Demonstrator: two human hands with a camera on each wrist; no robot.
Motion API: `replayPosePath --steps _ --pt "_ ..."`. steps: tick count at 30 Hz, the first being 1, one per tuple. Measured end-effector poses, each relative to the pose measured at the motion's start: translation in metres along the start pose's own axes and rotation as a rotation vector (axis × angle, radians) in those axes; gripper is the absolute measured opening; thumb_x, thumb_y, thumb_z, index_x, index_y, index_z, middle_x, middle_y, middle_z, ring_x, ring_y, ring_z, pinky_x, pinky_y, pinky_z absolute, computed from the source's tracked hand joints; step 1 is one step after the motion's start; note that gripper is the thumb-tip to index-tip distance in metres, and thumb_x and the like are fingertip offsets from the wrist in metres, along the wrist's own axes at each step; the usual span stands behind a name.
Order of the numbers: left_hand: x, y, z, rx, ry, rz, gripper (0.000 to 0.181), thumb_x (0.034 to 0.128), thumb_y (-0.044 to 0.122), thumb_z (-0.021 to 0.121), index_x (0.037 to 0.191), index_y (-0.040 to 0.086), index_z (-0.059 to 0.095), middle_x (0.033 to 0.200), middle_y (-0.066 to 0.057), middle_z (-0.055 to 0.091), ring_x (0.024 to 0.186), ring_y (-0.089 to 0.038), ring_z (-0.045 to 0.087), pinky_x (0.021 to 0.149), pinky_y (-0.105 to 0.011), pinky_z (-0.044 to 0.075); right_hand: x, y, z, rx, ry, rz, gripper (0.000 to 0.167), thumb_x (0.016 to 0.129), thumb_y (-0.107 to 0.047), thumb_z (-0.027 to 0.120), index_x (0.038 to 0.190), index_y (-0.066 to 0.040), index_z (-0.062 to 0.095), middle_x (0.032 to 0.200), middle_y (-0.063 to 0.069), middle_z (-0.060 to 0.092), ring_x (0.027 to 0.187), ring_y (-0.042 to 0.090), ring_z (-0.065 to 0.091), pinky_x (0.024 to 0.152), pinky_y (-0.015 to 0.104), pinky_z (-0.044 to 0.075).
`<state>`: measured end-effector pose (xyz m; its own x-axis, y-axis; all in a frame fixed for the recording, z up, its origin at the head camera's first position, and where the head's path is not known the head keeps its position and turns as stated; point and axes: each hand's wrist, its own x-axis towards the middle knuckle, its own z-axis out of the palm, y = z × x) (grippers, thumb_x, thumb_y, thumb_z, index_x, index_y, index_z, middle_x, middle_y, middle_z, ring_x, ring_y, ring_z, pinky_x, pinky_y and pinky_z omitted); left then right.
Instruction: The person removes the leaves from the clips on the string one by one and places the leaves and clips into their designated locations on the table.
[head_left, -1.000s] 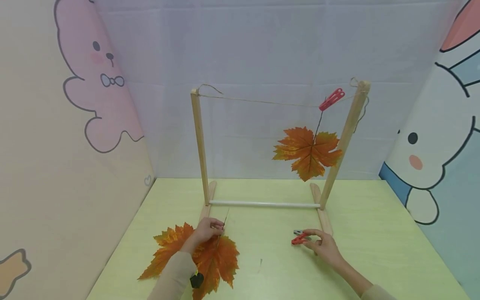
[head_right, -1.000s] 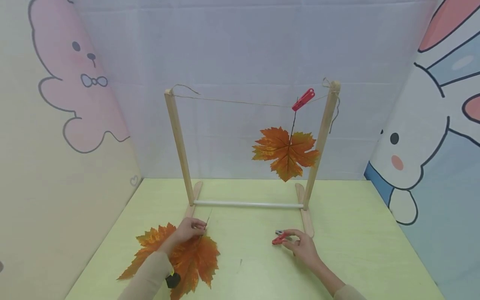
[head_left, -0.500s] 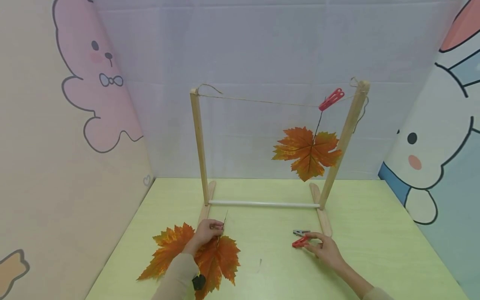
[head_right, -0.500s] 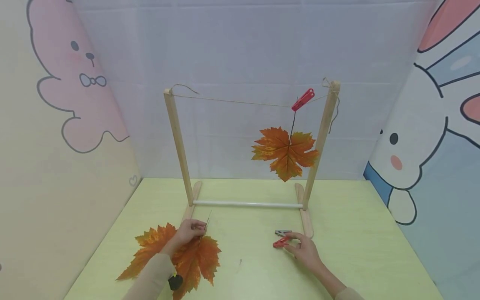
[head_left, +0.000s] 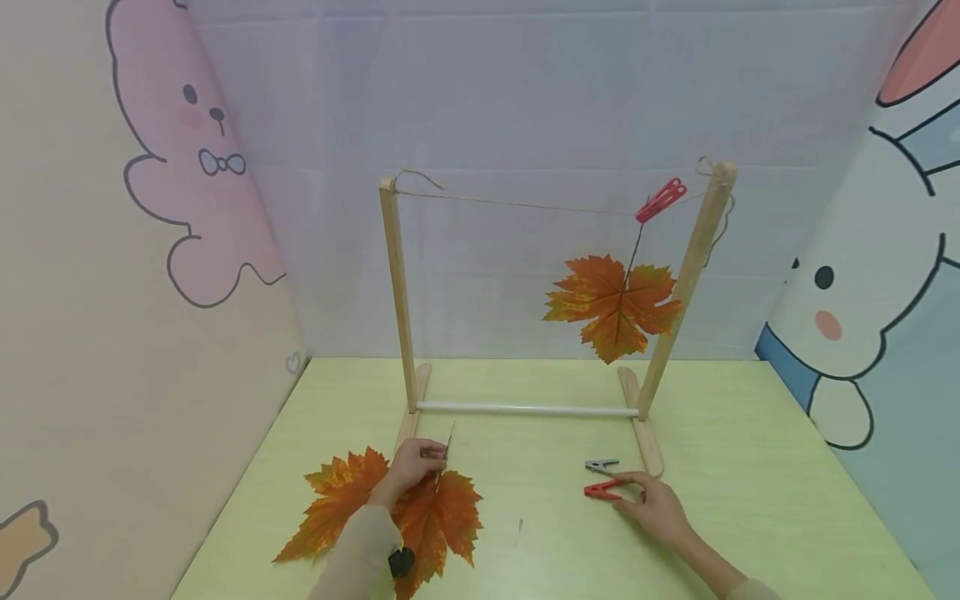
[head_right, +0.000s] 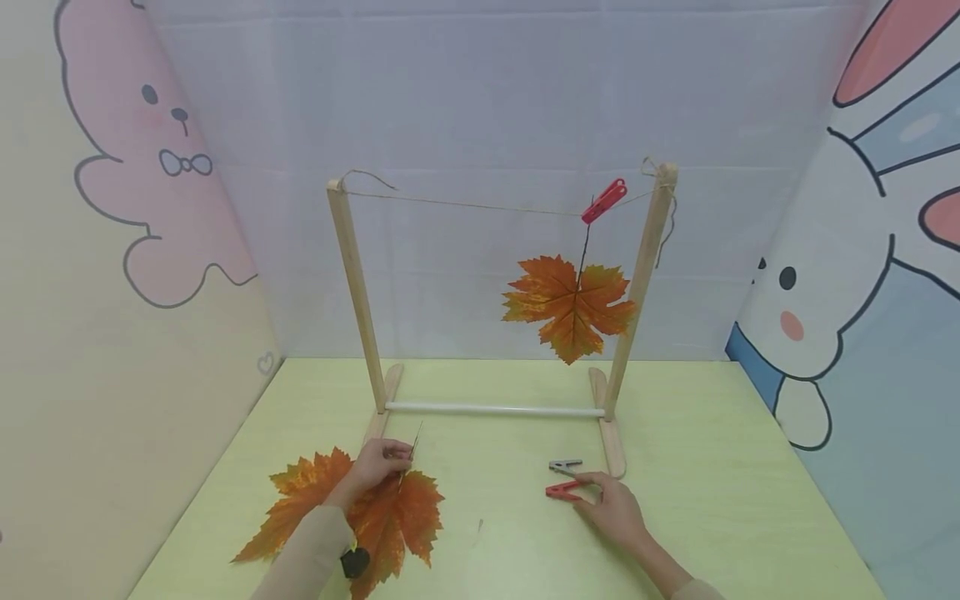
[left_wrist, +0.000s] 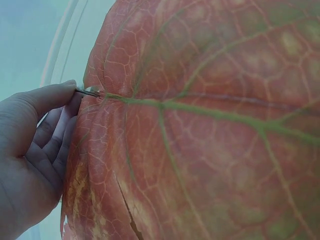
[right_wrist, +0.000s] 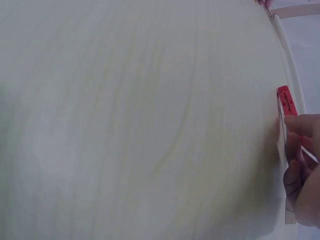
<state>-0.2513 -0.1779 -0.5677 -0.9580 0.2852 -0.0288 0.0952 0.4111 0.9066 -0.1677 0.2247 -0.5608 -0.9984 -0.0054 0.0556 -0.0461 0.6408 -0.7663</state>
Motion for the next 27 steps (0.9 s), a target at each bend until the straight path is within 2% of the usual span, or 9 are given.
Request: replayPosePath --steps 1,2,7,13,21,27 --pt "0.000 0.000 0.001 0.002 0.005 -0.017 0.023 0.0793 0.009 0.069 0.098 -0.005 0.067 0.081 -0.008 0.067 0.069 -0.013 0.059 0.060 -0.028 0.052 0.000 0.001 0.000 -0.010 0.001 -0.001 0.034 0.069 -0.014 0.077 0.101 -0.009 0.067 0.075 -0.001 0.063 0.041 0.001 0.031 0.040 0.019 0.028" --pt "-0.001 0.005 0.002 0.007 0.016 -0.062 0.023 0.0785 0.005 0.068 0.098 -0.007 0.066 0.082 -0.010 0.067 0.071 -0.014 0.060 0.063 -0.030 0.052 0.000 0.002 0.001 -0.017 0.005 -0.005 0.034 0.069 -0.013 0.078 0.101 -0.010 0.067 0.072 -0.002 0.061 0.041 0.001 0.031 0.040 0.019 0.028" --pt "-0.002 0.009 0.006 0.025 0.045 -0.114 0.023 0.0773 0.000 0.068 0.098 -0.008 0.065 0.083 -0.012 0.067 0.071 -0.014 0.059 0.064 -0.028 0.052 -0.002 0.005 0.001 -0.035 0.014 -0.042 0.034 0.068 -0.011 0.078 0.100 -0.009 0.067 0.072 -0.002 0.061 0.043 0.001 0.033 0.041 0.019 0.029" --pt "0.000 0.006 0.008 0.055 0.067 -0.136 0.021 0.0764 0.003 0.070 0.096 -0.005 0.067 0.081 -0.009 0.067 0.070 -0.014 0.060 0.064 -0.028 0.052 0.000 0.004 0.001 -0.094 0.024 -0.080 0.034 0.067 -0.007 0.078 0.099 -0.010 0.066 0.082 -0.001 0.064 0.045 0.001 0.036 0.042 0.021 0.031" --pt "0.002 -0.002 0.010 0.063 0.077 -0.124 0.020 0.0755 0.003 0.070 0.094 -0.005 0.067 0.079 -0.008 0.067 0.069 -0.014 0.060 0.063 -0.029 0.052 0.002 0.004 0.003 -0.121 0.039 -0.106 0.033 0.066 -0.007 0.078 0.096 -0.009 0.067 0.089 0.003 0.066 0.045 0.002 0.035 0.042 0.021 0.031" --pt "0.001 0.001 0.010 0.083 0.098 -0.128 0.018 0.0759 0.004 0.070 0.092 -0.004 0.066 0.077 -0.006 0.066 0.068 -0.013 0.060 0.062 -0.029 0.051 0.003 0.005 0.003 -0.159 0.067 -0.125 0.034 0.066 -0.009 0.079 0.097 -0.008 0.067 0.091 0.004 0.066 0.047 0.002 0.035 0.043 0.021 0.031"
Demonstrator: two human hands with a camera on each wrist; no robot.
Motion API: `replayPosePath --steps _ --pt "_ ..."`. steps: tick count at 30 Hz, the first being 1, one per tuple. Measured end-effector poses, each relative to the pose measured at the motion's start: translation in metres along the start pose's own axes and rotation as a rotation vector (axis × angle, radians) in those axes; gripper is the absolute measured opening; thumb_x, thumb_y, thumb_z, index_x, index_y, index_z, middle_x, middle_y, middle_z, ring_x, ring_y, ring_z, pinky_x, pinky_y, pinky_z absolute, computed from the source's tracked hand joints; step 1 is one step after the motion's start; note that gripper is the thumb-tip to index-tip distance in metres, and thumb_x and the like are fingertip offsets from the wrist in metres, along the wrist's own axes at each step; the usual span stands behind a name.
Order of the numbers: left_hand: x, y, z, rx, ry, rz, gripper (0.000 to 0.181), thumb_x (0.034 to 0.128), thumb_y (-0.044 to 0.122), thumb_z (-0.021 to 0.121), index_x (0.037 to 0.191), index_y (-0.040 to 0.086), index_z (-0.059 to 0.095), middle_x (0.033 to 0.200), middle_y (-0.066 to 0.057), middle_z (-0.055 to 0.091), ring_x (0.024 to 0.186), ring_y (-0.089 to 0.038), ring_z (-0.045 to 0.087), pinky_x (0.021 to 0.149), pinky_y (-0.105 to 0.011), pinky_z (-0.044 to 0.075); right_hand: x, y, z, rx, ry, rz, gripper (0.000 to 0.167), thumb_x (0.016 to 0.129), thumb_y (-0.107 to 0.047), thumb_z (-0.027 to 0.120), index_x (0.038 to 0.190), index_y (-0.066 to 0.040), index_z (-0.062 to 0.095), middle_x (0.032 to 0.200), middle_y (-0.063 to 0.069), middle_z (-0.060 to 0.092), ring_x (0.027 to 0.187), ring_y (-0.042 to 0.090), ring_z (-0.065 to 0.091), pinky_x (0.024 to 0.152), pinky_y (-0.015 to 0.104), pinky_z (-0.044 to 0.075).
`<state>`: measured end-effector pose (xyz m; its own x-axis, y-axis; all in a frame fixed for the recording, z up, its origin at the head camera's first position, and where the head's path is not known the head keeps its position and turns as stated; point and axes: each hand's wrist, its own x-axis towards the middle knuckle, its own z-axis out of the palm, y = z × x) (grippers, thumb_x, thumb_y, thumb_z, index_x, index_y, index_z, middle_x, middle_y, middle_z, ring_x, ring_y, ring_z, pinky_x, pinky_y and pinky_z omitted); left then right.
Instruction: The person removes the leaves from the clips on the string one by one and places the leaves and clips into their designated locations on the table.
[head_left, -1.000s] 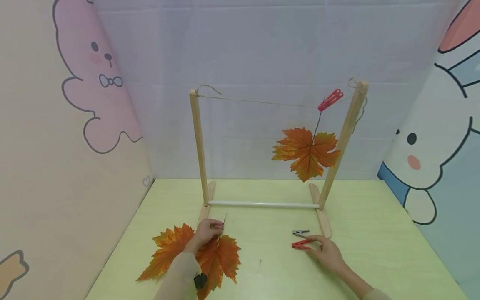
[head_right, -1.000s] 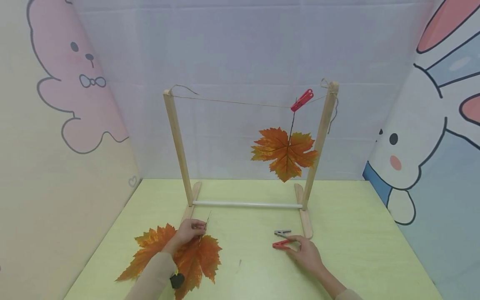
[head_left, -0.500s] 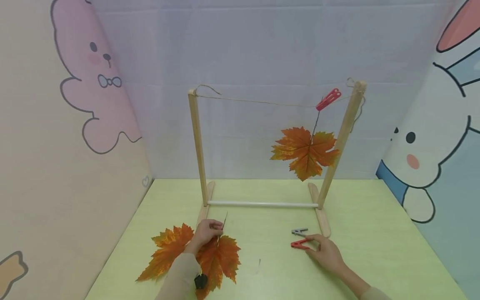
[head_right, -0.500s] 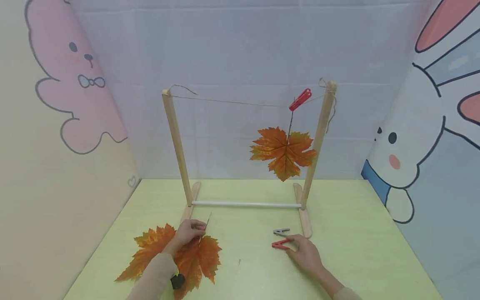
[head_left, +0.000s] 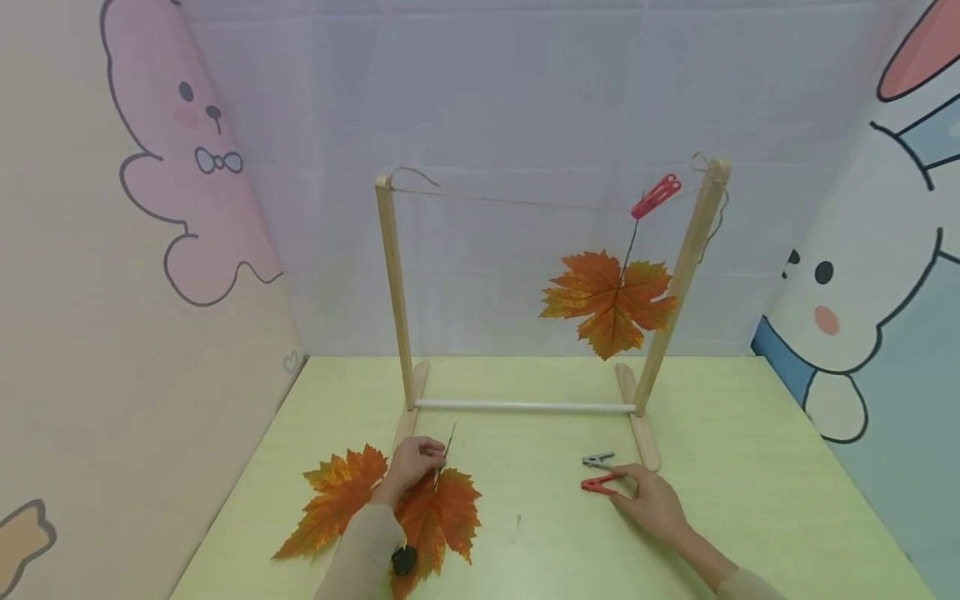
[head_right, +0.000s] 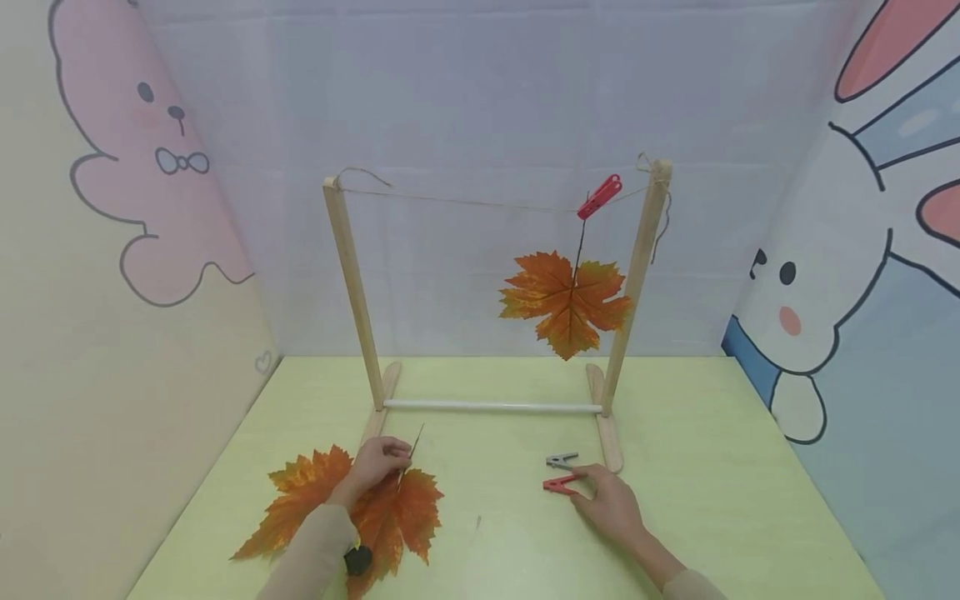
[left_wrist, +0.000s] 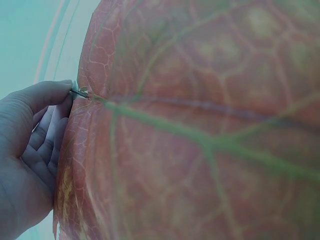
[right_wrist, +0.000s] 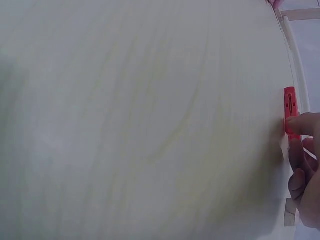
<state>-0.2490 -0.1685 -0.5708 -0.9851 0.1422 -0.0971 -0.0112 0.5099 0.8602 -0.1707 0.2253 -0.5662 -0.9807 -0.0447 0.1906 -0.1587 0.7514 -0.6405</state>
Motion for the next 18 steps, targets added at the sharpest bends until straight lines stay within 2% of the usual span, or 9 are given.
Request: replayPosePath --steps 4,7,10,11,14,17,18 --pt "0.000 0.001 0.001 0.013 0.013 -0.017 0.017 0.0757 0.004 0.070 0.091 -0.003 0.067 0.076 -0.005 0.066 0.067 -0.012 0.059 0.061 -0.028 0.051 0.000 0.000 -0.002 -0.009 0.001 0.002 0.034 0.066 -0.011 0.079 0.098 -0.009 0.067 0.092 0.003 0.066 0.046 0.001 0.036 0.043 0.020 0.031" --pt "-0.001 0.002 0.000 0.008 0.011 -0.006 0.017 0.0746 0.004 0.071 0.090 -0.003 0.067 0.076 -0.006 0.066 0.067 -0.013 0.060 0.062 -0.029 0.051 0.001 -0.002 -0.005 0.005 -0.003 0.001 0.034 0.067 -0.011 0.078 0.099 -0.009 0.067 0.092 0.004 0.066 0.045 0.000 0.037 0.042 0.020 0.031" --pt "-0.001 0.002 -0.003 0.001 0.013 0.068 0.018 0.0735 0.006 0.072 0.088 -0.002 0.067 0.075 -0.005 0.065 0.066 -0.014 0.059 0.061 -0.030 0.051 0.001 -0.005 -0.009 0.018 -0.010 0.005 0.034 0.068 -0.013 0.077 0.100 -0.008 0.066 0.093 0.005 0.066 0.045 -0.001 0.037 0.041 0.021 0.030" --pt "-0.002 0.002 -0.004 0.003 0.016 0.126 0.017 0.0738 0.007 0.072 0.087 -0.002 0.067 0.073 -0.004 0.065 0.064 -0.013 0.059 0.058 -0.028 0.050 0.002 -0.006 -0.010 0.021 -0.010 0.006 0.034 0.068 -0.013 0.077 0.100 -0.007 0.066 0.093 0.005 0.066 0.046 0.000 0.037 0.041 0.021 0.030" --pt "-0.001 0.001 -0.006 0.018 0.029 0.193 0.016 0.0728 0.009 0.073 0.085 -0.001 0.067 0.070 -0.002 0.064 0.061 -0.011 0.058 0.056 -0.029 0.049 0.004 -0.007 -0.012 0.028 -0.017 0.003 0.034 0.069 -0.011 0.077 0.101 -0.006 0.065 0.094 0.006 0.066 0.045 0.000 0.037 0.041 0.021 0.031" --pt "0.002 0.001 -0.006 0.036 0.057 0.172 0.015 0.0720 0.006 0.072 0.085 -0.001 0.067 0.071 -0.003 0.064 0.061 -0.012 0.058 0.055 -0.028 0.049 0.007 -0.008 -0.014 0.035 -0.018 -0.010 0.034 0.069 -0.009 0.076 0.101 -0.004 0.065 0.094 0.007 0.066 0.044 0.000 0.038 0.039 0.021 0.031" --pt "0.003 0.002 -0.007 0.041 0.064 0.134 0.016 0.0715 0.005 0.072 0.086 -0.001 0.068 0.072 -0.004 0.064 0.063 -0.013 0.059 0.057 -0.030 0.050 0.007 -0.008 -0.015 0.035 -0.018 -0.016 0.034 0.069 -0.009 0.076 0.101 -0.004 0.065 0.094 0.007 0.066 0.044 -0.001 0.038 0.039 0.021 0.032"
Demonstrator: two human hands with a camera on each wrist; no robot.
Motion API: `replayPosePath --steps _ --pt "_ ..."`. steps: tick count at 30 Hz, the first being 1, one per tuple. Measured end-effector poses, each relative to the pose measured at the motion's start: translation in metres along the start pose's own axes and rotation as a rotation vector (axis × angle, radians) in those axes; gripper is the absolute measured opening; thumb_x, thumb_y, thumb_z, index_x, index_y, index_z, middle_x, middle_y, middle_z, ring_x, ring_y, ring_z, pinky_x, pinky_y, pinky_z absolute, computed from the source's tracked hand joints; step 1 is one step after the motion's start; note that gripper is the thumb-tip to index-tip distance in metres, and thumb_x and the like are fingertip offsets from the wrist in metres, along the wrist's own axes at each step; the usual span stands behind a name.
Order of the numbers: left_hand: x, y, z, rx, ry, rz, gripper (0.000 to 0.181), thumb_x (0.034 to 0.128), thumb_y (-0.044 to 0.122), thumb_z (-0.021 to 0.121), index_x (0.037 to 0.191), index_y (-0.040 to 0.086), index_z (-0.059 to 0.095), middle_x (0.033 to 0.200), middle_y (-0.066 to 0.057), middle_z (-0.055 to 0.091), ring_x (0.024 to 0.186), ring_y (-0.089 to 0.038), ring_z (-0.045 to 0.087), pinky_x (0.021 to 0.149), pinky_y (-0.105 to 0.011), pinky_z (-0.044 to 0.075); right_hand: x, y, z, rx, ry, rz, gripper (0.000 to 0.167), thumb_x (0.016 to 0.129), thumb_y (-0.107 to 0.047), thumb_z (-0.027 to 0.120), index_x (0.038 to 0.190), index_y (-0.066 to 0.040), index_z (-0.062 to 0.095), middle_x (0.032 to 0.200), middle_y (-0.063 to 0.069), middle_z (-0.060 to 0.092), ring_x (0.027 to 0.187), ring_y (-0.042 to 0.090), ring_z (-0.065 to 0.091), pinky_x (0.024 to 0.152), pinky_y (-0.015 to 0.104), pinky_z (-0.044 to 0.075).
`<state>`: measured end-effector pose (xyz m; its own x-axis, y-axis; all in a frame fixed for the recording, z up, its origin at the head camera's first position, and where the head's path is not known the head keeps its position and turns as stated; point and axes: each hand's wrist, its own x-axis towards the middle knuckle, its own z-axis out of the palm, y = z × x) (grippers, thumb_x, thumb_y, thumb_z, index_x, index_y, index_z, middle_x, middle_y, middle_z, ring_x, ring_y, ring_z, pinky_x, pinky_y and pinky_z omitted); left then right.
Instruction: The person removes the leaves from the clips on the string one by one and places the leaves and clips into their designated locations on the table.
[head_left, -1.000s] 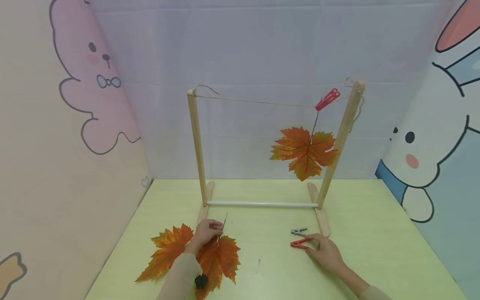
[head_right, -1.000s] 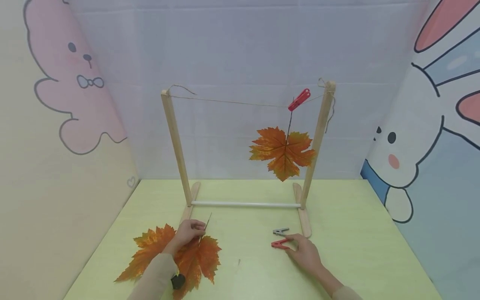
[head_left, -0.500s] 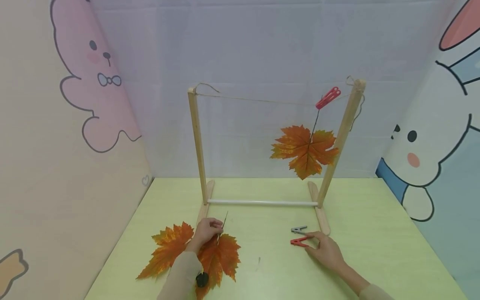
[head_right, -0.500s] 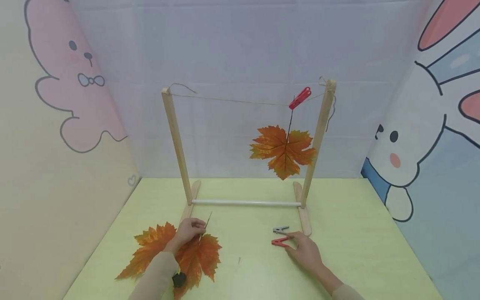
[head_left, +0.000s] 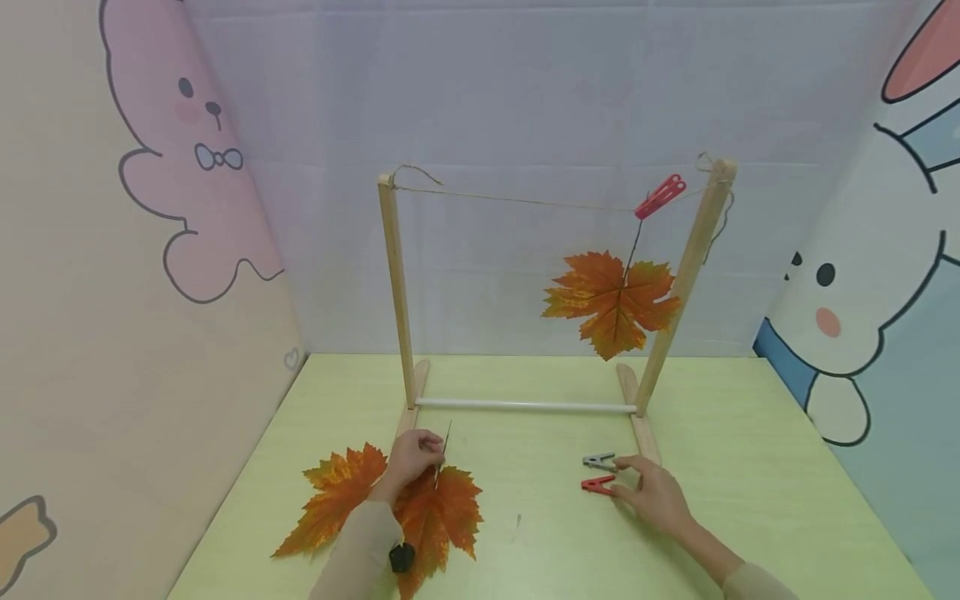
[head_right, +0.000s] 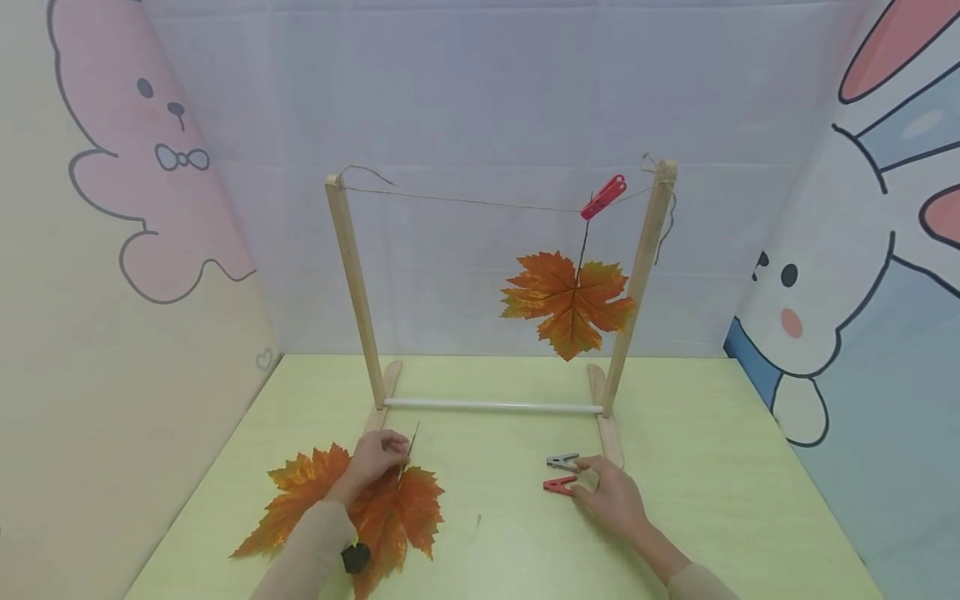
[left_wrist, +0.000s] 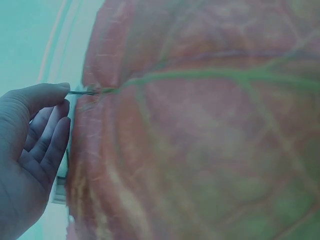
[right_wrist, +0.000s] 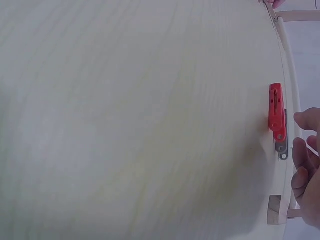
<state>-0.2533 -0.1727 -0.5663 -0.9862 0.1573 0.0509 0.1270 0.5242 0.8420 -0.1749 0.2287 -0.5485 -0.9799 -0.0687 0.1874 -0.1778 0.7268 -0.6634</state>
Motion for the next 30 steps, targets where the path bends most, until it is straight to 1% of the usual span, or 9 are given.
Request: replayPosePath --steps 3,6,8,12,16,19,22,27,30 --pt "0.004 0.004 -0.002 0.018 0.028 -0.019 0.016 0.0732 0.002 0.071 0.088 -0.002 0.068 0.074 -0.006 0.065 0.064 -0.014 0.060 0.056 -0.028 0.050 0.002 -0.001 -0.004 -0.013 0.001 -0.018 0.033 0.070 -0.009 0.075 0.101 -0.003 0.065 0.095 0.007 0.066 0.045 -0.001 0.039 0.040 0.021 0.032" --pt "0.009 0.013 -0.007 0.012 0.049 -0.019 0.015 0.0750 0.000 0.070 0.090 -0.002 0.068 0.075 -0.006 0.065 0.065 -0.015 0.061 0.054 -0.026 0.049 0.006 -0.002 -0.008 -0.029 0.010 -0.050 0.033 0.071 -0.009 0.075 0.101 -0.003 0.065 0.095 0.008 0.066 0.047 -0.002 0.039 0.042 0.021 0.033" --pt "0.011 0.019 -0.011 0.001 0.062 -0.015 0.015 0.0754 -0.001 0.069 0.090 -0.003 0.068 0.075 -0.006 0.065 0.065 -0.016 0.062 0.055 -0.027 0.050 0.009 -0.003 -0.011 -0.037 0.019 -0.076 0.033 0.071 -0.009 0.076 0.102 -0.003 0.065 0.095 0.008 0.066 0.047 -0.002 0.039 0.042 0.020 0.034" --pt "0.014 0.037 -0.018 -0.029 0.064 -0.026 0.019 0.0758 -0.003 0.068 0.094 -0.006 0.066 0.077 -0.007 0.065 0.068 -0.019 0.062 0.060 -0.030 0.052 0.017 -0.004 -0.020 -0.047 0.036 -0.121 0.034 0.071 -0.009 0.075 0.103 -0.003 0.065 0.094 0.008 0.066 0.049 -0.003 0.038 0.042 0.020 0.033" --pt "0.018 0.048 -0.021 -0.027 0.062 -0.019 0.020 0.0764 -0.001 0.069 0.096 -0.003 0.067 0.078 -0.006 0.065 0.070 -0.018 0.062 0.062 -0.031 0.052 0.024 -0.009 -0.029 -0.048 0.055 -0.153 0.033 0.071 -0.009 0.075 0.101 -0.002 0.065 0.094 0.009 0.066 0.048 -0.002 0.038 0.042 0.021 0.033" --pt "0.021 0.053 -0.021 -0.013 0.059 0.014 0.018 0.0767 0.001 0.069 0.095 0.001 0.067 0.079 -0.005 0.066 0.071 -0.017 0.062 0.062 -0.030 0.051 0.030 -0.014 -0.035 -0.035 0.082 -0.193 0.030 0.071 -0.008 0.075 0.099 -0.002 0.065 0.092 0.010 0.066 0.046 -0.002 0.037 0.041 0.021 0.033" --pt "0.024 0.057 -0.021 -0.018 0.045 0.039 0.017 0.0773 0.003 0.069 0.095 0.003 0.068 0.079 -0.004 0.066 0.071 -0.015 0.061 0.062 -0.029 0.051 0.036 -0.020 -0.040 -0.024 0.096 -0.222 0.029 0.072 -0.008 0.074 0.099 -0.003 0.065 0.090 0.010 0.066 0.045 -0.002 0.037 0.040 0.021 0.033" --pt "0.028 0.070 -0.021 -0.028 0.019 0.063 0.018 0.0769 0.003 0.070 0.095 0.004 0.068 0.080 -0.004 0.065 0.071 -0.016 0.061 0.063 -0.029 0.051 0.042 -0.028 -0.049 -0.033 0.085 -0.229 0.029 0.074 -0.010 0.073 0.100 -0.002 0.064 0.091 0.010 0.066 0.046 -0.002 0.038 0.040 0.021 0.034" --pt "0.031 0.078 -0.021 -0.026 0.016 0.090 0.019 0.0773 0.004 0.070 0.096 0.003 0.068 0.081 -0.004 0.065 0.072 -0.016 0.061 0.064 -0.029 0.051 0.046 -0.032 -0.054 -0.036 0.085 -0.229 0.029 0.075 -0.012 0.073 0.101 -0.002 0.065 0.093 0.012 0.066 0.047 -0.002 0.038 0.041 0.021 0.035"
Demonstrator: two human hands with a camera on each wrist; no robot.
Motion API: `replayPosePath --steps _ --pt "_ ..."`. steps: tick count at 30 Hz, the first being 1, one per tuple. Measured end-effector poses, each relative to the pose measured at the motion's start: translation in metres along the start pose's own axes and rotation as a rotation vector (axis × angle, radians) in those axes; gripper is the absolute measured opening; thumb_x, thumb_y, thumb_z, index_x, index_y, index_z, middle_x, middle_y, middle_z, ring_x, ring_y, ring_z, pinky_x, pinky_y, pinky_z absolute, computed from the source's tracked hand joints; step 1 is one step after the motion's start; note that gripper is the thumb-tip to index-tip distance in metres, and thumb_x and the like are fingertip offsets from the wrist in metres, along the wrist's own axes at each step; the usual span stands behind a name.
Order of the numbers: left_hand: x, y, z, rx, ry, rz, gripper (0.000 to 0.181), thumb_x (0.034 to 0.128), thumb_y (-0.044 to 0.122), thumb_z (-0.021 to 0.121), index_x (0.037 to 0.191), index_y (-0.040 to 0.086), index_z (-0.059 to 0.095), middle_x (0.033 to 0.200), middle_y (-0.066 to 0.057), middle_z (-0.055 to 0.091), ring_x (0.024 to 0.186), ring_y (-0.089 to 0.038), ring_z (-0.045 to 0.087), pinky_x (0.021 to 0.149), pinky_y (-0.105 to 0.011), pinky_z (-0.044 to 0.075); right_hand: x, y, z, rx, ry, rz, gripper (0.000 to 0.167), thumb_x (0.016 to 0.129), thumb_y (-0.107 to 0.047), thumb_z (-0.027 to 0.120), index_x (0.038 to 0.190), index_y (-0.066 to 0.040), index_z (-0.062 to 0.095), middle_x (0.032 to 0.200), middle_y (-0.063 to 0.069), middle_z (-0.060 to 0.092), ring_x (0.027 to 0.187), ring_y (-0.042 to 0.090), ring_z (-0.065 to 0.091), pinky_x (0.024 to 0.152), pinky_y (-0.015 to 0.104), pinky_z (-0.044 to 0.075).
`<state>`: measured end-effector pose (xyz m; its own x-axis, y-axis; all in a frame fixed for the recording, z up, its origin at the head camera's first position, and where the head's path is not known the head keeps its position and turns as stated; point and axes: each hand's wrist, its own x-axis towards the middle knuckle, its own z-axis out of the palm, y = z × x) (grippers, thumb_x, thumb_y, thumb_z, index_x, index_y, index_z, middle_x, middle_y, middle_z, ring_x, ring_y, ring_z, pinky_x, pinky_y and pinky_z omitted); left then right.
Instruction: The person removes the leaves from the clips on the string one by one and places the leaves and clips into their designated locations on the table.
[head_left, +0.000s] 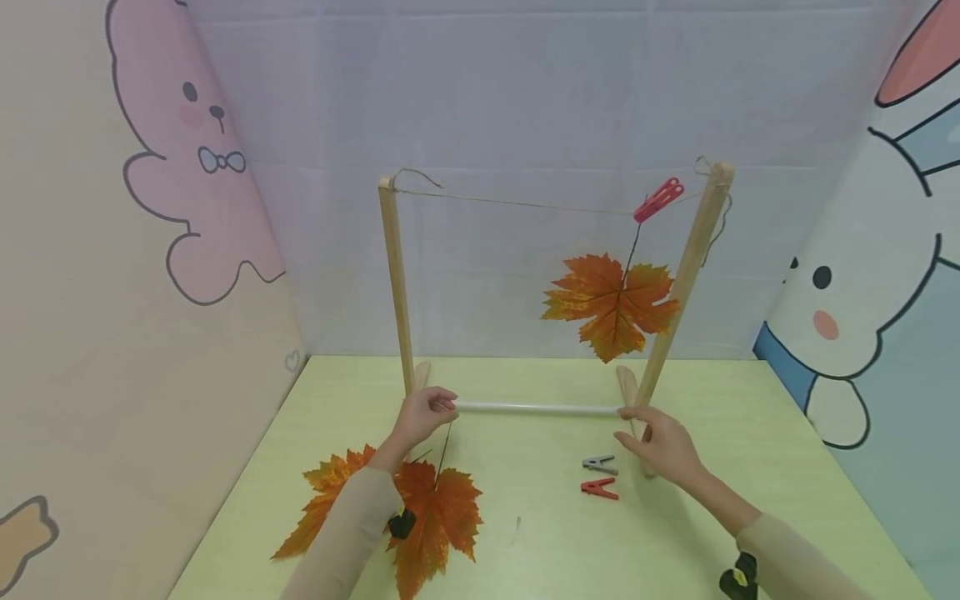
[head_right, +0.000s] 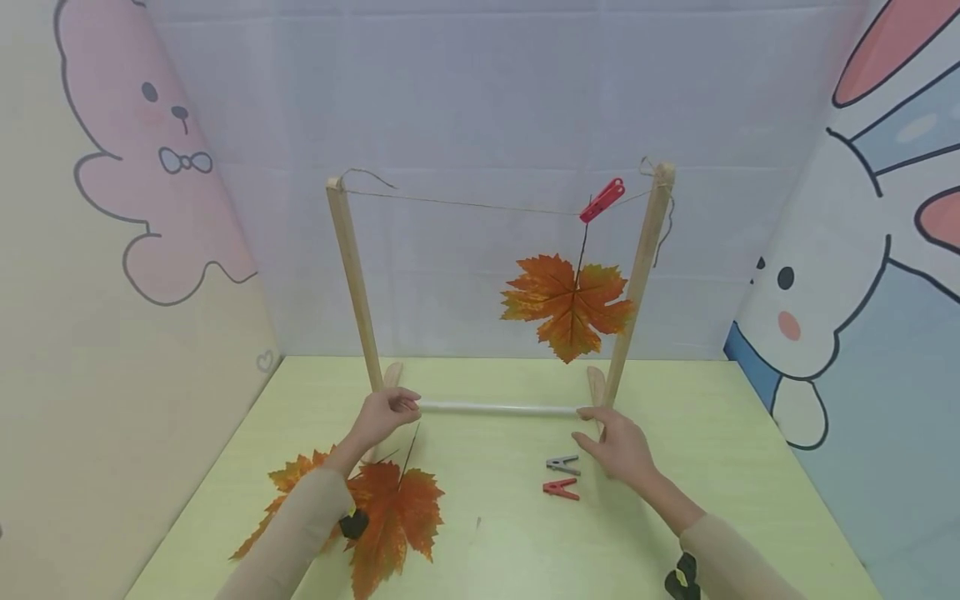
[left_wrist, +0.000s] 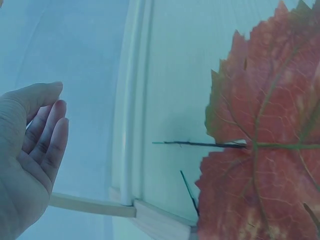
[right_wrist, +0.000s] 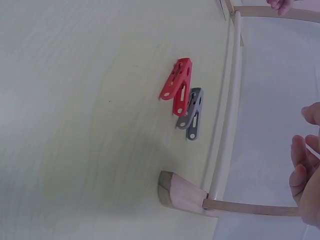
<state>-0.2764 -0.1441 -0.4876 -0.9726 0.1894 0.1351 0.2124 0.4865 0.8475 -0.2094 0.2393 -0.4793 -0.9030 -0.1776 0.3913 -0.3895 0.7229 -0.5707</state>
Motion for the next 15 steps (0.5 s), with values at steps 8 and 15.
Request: replayPosePath --steps 8,15 --pt "0.006 0.014 0.003 0.037 0.009 0.030 0.021 0.0776 0.007 0.070 0.098 0.004 0.067 0.081 -0.003 0.066 0.072 -0.016 0.061 0.063 -0.029 0.051 0.011 -0.008 -0.014 0.025 0.021 0.007 0.026 0.076 -0.012 0.072 0.100 -0.003 0.065 0.090 0.010 0.066 0.046 -0.001 0.040 0.041 0.022 0.036" --pt "0.009 0.022 0.007 0.050 0.014 0.060 0.020 0.0779 0.012 0.071 0.098 0.008 0.068 0.081 -0.002 0.067 0.072 -0.015 0.062 0.061 -0.028 0.051 0.018 -0.017 -0.028 0.044 0.013 0.041 0.028 0.077 -0.013 0.072 0.101 -0.001 0.065 0.092 0.011 0.065 0.045 0.001 0.038 0.040 0.022 0.035"
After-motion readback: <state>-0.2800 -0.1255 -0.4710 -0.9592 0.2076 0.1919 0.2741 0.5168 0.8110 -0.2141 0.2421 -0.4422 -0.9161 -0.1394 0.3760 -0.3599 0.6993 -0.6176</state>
